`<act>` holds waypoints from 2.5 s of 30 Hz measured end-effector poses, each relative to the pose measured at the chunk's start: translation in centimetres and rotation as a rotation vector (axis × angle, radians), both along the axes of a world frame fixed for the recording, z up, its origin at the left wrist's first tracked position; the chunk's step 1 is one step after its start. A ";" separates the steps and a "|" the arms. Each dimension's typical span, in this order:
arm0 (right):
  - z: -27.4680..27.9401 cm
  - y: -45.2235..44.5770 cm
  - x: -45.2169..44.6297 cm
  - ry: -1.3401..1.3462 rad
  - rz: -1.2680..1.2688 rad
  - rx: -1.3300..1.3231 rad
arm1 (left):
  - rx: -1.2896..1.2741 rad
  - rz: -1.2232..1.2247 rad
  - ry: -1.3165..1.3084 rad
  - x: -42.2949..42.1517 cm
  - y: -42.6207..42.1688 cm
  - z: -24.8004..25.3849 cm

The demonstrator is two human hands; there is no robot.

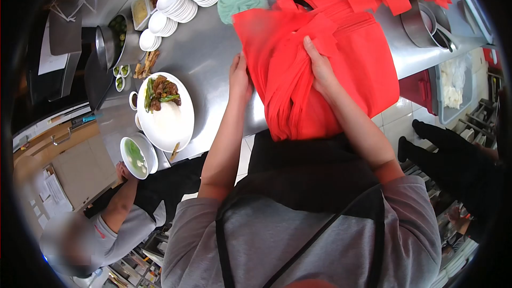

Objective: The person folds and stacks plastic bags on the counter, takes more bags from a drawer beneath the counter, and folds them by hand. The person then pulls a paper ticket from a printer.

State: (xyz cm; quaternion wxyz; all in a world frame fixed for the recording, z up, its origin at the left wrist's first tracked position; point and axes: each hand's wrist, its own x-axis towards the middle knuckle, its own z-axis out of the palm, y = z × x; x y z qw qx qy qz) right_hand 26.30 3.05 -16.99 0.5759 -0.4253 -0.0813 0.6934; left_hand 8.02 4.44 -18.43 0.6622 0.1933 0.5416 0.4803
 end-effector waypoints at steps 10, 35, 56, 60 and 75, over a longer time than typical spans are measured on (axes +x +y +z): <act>-2.1 -0.3 -1.4 -0.217 0.304 0.389 | 0.082 -0.014 -0.055 -0.4 -2.5 0.7; 4.4 -5.6 -0.8 -0.585 0.398 0.307 | 0.863 -0.679 1.033 3.3 -9.3 3.4; -1.0 4.3 -4.5 -1.169 0.441 0.218 | 0.309 -0.347 0.842 -0.4 0.9 -2.7; -2.6 5.3 -2.8 -0.819 0.348 0.127 | 0.163 -0.274 0.376 0.3 0.8 -0.4; 3.6 5.6 -7.0 -1.323 0.252 0.689 | 0.912 -0.049 1.201 0.7 -0.5 1.3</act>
